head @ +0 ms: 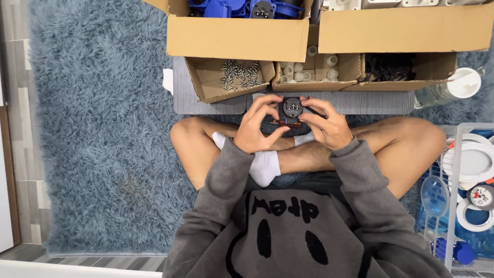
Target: A person sits on the floor and assembles electrical light fixture components using a screwdriver.
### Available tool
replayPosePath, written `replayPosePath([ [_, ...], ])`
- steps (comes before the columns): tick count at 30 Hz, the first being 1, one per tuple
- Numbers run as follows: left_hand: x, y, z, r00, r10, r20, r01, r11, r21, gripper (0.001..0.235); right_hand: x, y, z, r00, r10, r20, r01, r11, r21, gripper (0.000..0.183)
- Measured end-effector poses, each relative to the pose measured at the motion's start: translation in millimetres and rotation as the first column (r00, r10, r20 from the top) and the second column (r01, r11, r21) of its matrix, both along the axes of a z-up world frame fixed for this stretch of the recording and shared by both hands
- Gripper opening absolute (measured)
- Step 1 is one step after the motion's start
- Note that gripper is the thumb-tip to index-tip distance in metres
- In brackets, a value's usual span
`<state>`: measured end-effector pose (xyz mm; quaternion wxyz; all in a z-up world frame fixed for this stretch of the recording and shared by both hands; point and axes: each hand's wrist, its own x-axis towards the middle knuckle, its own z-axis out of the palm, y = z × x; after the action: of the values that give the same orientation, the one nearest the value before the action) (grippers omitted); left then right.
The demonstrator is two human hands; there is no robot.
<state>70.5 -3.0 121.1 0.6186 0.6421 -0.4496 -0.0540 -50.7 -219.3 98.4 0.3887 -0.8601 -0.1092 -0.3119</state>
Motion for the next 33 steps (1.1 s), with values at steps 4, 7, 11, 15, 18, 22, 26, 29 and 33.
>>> replayPosePath([
  [4,-5.4,-4.3,-6.0,1.000,0.032,0.002,-0.032,0.999,0.023,0.047,-0.4,2.4,0.4,1.000,-0.005,0.005,0.005,1.000,0.009,0.010],
  [7,-10.1,-7.2,-13.1,0.994,0.075,-0.076,-0.069,0.995,0.077,0.057,-1.6,3.3,-2.7,1.000,-0.020,-0.007,0.020,1.000,0.015,0.011],
  [11,-11.5,-9.2,-21.8,0.985,0.154,-0.078,-0.146,0.984,0.102,0.053,-0.8,4.1,-3.6,1.000,-0.031,0.000,0.031,0.999,0.012,0.012],
  [15,-12.3,-10.0,-19.4,0.982,0.174,-0.079,-0.163,0.978,0.129,0.057,-2.2,3.2,-5.6,1.000,-0.002,-0.005,0.002,0.997,0.074,0.011],
  [18,-11.8,-9.8,-23.1,0.979,0.182,-0.094,-0.168,0.975,0.145,0.060,-4.1,3.4,-9.7,1.000,-0.014,-0.026,0.016,0.996,0.086,0.013],
  [22,-12.0,-10.6,-21.4,0.976,0.198,-0.089,-0.186,0.974,0.131,0.061,-4.3,2.3,-10.0,1.000,-0.011,-0.012,0.012,0.998,0.065,0.015],
  [26,-11.1,-11.6,-23.5,0.975,0.198,-0.097,-0.187,0.976,0.113,0.060,-1.9,1.0,-13.5,1.000,-0.014,0.001,0.014,0.999,0.041,0.016],
  [29,-11.1,-11.1,-27.2,0.976,0.195,-0.098,-0.185,0.977,0.103,0.059,-2.1,1.3,-12.5,1.000,-0.012,0.011,0.011,1.000,0.024,0.014],
  [33,-9.7,-10.8,-21.3,0.979,0.190,-0.068,-0.182,0.978,0.102,0.057,-1.2,-0.6,-8.6,1.000,0.015,0.027,-0.015,1.000,0.014,0.011],
])
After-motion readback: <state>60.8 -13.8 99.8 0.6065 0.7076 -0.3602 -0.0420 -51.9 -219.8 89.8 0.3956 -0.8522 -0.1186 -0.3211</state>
